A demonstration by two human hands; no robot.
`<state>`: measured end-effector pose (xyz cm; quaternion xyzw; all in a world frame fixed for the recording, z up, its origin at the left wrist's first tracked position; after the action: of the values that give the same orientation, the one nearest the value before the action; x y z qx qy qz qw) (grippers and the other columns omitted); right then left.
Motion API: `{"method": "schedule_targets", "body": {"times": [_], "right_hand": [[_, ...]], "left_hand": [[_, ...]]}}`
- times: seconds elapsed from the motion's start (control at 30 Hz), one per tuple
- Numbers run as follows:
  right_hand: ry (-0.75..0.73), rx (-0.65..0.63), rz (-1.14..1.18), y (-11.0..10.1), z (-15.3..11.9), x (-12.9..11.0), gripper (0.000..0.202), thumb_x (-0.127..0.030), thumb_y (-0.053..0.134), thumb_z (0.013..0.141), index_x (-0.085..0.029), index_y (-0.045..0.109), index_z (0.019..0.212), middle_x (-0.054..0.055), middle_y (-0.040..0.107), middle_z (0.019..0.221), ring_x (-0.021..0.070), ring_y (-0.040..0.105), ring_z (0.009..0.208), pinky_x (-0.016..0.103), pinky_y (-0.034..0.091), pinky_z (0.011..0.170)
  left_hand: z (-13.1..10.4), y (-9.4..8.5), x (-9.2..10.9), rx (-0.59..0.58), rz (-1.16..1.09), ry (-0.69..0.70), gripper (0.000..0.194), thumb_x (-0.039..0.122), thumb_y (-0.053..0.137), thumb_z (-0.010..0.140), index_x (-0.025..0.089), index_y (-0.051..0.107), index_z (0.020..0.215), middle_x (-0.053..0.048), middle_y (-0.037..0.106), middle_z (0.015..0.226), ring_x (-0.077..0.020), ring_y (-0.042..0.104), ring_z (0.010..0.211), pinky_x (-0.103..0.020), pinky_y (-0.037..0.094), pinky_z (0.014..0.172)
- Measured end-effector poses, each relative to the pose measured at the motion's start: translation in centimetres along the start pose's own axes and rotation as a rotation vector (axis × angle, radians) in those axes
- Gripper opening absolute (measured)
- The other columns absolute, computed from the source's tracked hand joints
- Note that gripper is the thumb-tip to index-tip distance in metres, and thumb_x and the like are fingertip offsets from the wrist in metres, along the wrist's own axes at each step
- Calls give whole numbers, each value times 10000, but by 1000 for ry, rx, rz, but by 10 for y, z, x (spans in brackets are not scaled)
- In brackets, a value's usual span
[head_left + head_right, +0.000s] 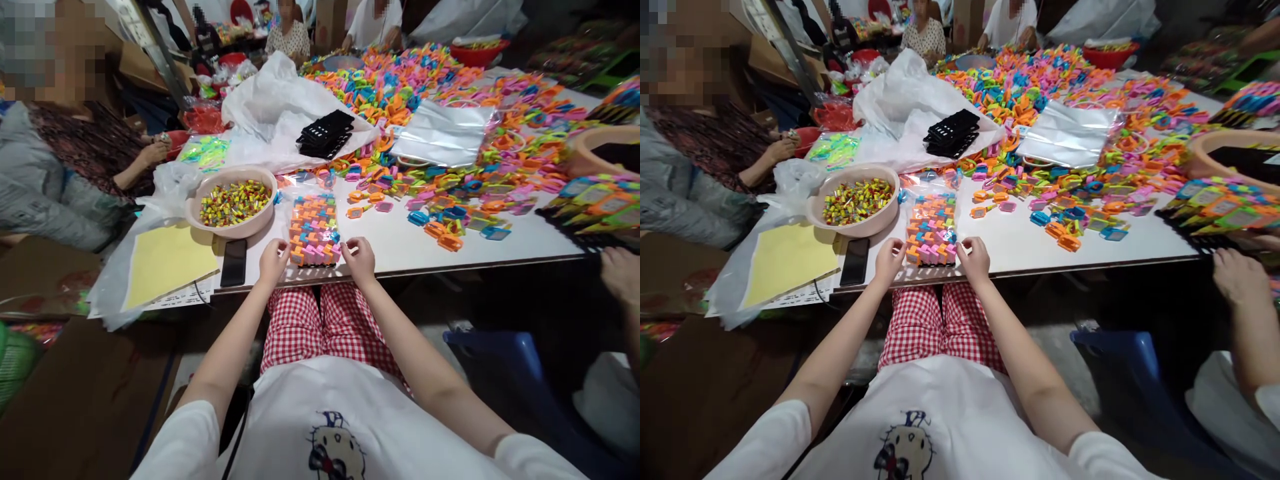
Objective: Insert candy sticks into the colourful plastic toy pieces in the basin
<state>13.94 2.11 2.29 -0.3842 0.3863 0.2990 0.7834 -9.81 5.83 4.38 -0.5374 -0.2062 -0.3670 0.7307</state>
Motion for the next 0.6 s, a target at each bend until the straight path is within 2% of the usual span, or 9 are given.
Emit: {"method": "schedule_targets", "body": {"times": [0.17,0.37,0.5,0.6], "right_hand": [[-45,-43,36,-3,-10,-4,187,-368,525,821,-206,506,728,20,545,718,154,534,679,268,438,564],[-18,-94,-28,-5,-27,10,152,-348,521,807,-209,509,747,10,549,727,141,514,643,268,427,569],[6,-79,-67,-3,-38,18,147,-341,491,814,-209,508,754,16,554,737,144,518,644,280,433,599],[59,-64,-52,1,-43,25,138,-344,486,807,-209,506,792,18,557,759,150,531,668,283,439,613]], "left_hand": [[-9,-3,10,-12,-16,-49,233,401,471,872,196,532,779,-19,620,780,-131,581,725,-235,450,638],[-29,-7,9,52,19,-56,192,373,493,860,191,537,819,-32,621,816,-137,596,759,-236,464,655],[-43,-8,3,89,66,11,166,305,443,868,191,517,771,-37,596,784,-132,562,721,-250,456,690],[-53,-3,-9,84,66,-25,106,260,436,848,191,513,826,-50,582,841,-142,551,750,-259,463,701]]}}
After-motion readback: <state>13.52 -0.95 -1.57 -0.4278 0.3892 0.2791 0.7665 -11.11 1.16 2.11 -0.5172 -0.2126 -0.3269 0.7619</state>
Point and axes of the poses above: each hand's wrist, its own z-axis towards the middle knuckle, its own y-axis out of the palm, x = y × z, the point moved 3 cm from there along z, towards the middle knuckle
